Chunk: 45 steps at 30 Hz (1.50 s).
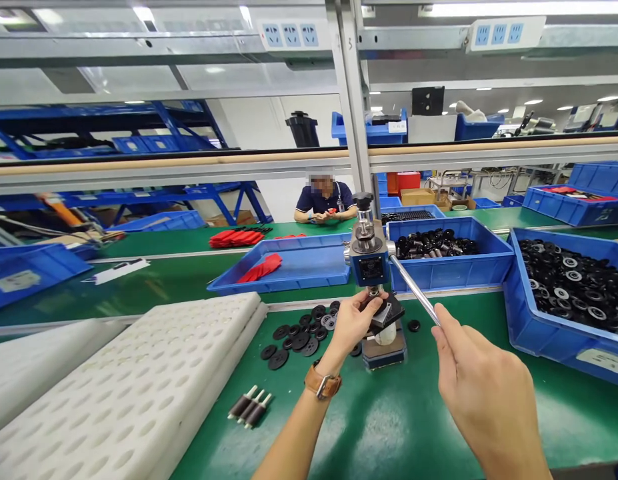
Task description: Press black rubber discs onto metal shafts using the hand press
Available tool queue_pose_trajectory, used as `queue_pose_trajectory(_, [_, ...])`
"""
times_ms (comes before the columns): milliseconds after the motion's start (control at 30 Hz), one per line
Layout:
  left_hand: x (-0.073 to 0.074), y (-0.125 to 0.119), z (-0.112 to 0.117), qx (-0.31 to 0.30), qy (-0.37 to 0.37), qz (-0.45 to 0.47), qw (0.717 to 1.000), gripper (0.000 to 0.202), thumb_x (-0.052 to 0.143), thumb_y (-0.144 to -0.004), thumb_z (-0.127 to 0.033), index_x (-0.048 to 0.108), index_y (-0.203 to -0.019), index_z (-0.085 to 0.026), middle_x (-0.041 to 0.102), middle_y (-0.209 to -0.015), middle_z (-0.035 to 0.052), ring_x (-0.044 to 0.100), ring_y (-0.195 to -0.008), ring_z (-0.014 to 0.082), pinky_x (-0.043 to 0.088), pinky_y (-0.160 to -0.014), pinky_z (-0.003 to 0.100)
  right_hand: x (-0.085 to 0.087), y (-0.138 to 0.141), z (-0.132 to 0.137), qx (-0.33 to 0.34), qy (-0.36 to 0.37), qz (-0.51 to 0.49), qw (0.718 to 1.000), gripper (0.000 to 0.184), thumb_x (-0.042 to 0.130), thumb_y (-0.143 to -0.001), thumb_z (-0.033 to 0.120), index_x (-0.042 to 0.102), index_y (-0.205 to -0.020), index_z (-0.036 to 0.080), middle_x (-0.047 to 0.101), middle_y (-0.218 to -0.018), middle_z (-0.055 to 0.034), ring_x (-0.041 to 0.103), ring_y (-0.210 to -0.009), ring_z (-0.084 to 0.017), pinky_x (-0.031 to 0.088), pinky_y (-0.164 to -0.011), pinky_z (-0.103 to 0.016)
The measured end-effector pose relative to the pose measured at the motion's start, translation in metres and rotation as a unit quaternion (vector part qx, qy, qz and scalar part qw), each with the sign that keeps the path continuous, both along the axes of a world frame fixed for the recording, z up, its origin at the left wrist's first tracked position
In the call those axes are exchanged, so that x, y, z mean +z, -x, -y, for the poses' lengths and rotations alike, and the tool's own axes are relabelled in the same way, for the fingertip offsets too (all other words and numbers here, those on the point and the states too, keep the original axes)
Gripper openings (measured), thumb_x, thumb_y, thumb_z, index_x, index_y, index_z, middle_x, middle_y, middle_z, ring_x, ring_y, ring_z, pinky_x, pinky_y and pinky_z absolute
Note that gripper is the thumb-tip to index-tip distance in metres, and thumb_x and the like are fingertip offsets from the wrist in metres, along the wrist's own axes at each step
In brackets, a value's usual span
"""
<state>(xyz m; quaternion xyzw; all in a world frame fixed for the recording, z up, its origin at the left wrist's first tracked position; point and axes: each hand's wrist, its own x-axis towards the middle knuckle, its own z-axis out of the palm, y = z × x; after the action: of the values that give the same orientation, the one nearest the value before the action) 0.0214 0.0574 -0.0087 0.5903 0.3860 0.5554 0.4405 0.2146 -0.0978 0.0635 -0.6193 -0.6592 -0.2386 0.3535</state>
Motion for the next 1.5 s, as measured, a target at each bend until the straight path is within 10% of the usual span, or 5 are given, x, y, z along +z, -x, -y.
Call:
queue_pose_trajectory(967, [0.012,0.009,0.0,-0.032,0.018,-0.039,0.999,0.028,0.074,-0.083,-0.037,0.078,-0.098,-0.014,0.08,-0.102,0.0114,0.072,-0.092,0.0233,0.056,-0.078,0.03,-0.012,0.008,0.0,0.025,-0.046,-0.046,0.998,0.034,0.049,-0.108,0.031,0.078,-0.122,0.019,0.078,-0.086,-0.0055,0.072,-0.065,-0.015,0.044,-0.053,-0.026])
queue_pose_trajectory(1333, [0.014,0.009,0.0,-0.04,0.003,-0.046,0.998,0.025,0.072,-0.084,-0.034,0.078,-0.096,-0.013,0.08,-0.102,0.0115,0.071,-0.092,0.0235,0.054,-0.08,0.031,0.001,0.002,0.001,-0.009,0.03,0.015,0.999,0.048,0.034,-0.11,0.042,0.076,-0.123,0.023,0.068,-0.06,0.0012,0.054,-0.04,-0.016,0.024,-0.042,-0.031])
queue_pose_trajectory(1500, [0.012,0.01,0.001,-0.044,0.006,-0.045,0.998,0.026,0.072,-0.084,-0.035,0.078,-0.098,-0.013,0.08,-0.102,0.0114,0.072,-0.09,0.0229,0.054,-0.079,0.03,-0.008,0.004,0.0,-0.007,-0.015,-0.026,1.0,0.043,0.041,-0.11,0.041,0.078,-0.121,0.021,0.077,-0.079,-0.0041,0.066,-0.053,-0.015,0.03,-0.044,-0.029])
